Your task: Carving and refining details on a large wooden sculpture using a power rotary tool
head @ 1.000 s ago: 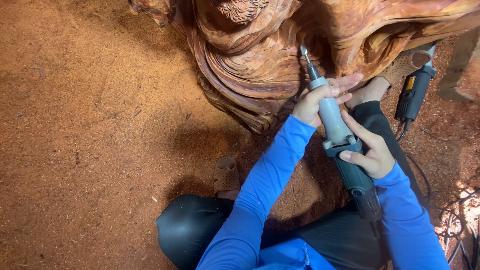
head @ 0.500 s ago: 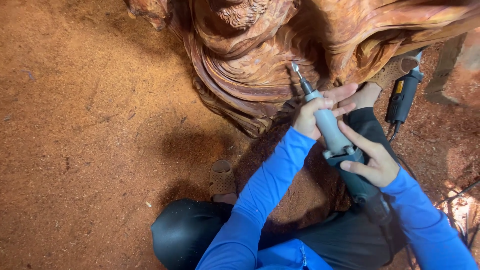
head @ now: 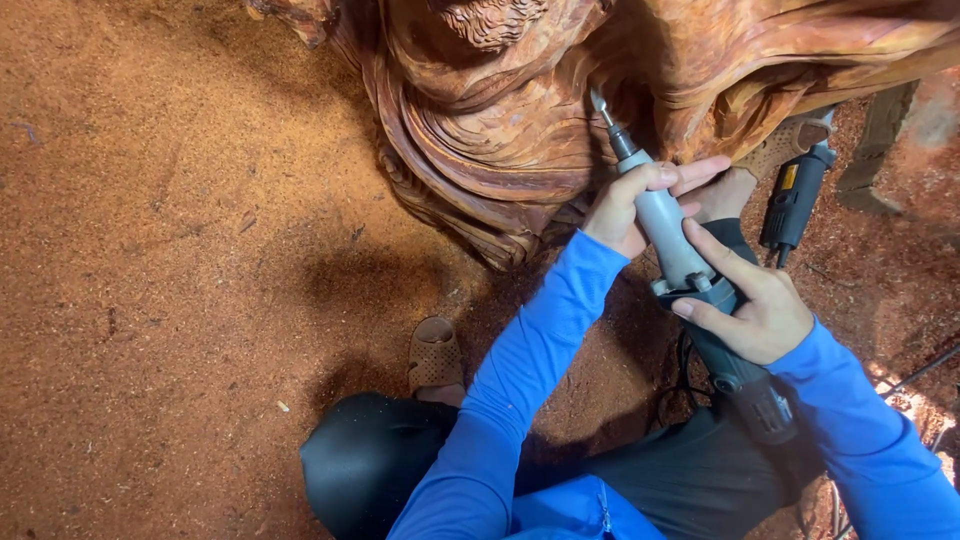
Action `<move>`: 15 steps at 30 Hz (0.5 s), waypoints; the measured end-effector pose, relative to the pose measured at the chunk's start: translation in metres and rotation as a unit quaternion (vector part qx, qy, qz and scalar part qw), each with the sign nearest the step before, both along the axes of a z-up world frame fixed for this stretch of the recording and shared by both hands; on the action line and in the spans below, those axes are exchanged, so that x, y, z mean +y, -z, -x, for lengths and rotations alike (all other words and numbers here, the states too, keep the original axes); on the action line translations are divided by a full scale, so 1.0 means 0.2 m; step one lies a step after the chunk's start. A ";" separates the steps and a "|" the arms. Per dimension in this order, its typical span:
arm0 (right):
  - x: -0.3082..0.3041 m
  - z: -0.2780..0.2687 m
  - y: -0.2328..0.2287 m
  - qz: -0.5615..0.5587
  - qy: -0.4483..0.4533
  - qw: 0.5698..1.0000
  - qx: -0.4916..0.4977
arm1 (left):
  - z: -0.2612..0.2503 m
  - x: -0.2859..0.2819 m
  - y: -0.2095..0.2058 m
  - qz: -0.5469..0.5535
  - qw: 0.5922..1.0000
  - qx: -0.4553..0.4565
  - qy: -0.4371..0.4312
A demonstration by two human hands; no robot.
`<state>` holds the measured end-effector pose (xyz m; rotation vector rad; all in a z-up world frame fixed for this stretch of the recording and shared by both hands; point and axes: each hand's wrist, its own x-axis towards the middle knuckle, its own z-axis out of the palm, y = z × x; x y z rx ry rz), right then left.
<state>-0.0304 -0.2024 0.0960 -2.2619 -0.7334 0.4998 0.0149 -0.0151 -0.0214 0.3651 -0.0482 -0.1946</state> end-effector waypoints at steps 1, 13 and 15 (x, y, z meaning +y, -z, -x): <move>0.00 0.00 0.00 0.012 0.007 1.000 0.006 | 0.00 -0.01 0.01 -0.014 1.000 -0.009 0.001; 0.03 0.02 -0.03 0.008 0.001 1.000 -0.029 | -0.01 0.01 0.01 0.030 1.000 -0.003 0.008; 0.02 0.02 -0.01 0.010 0.001 1.000 -0.025 | -0.01 0.00 0.04 0.016 1.000 -0.013 0.013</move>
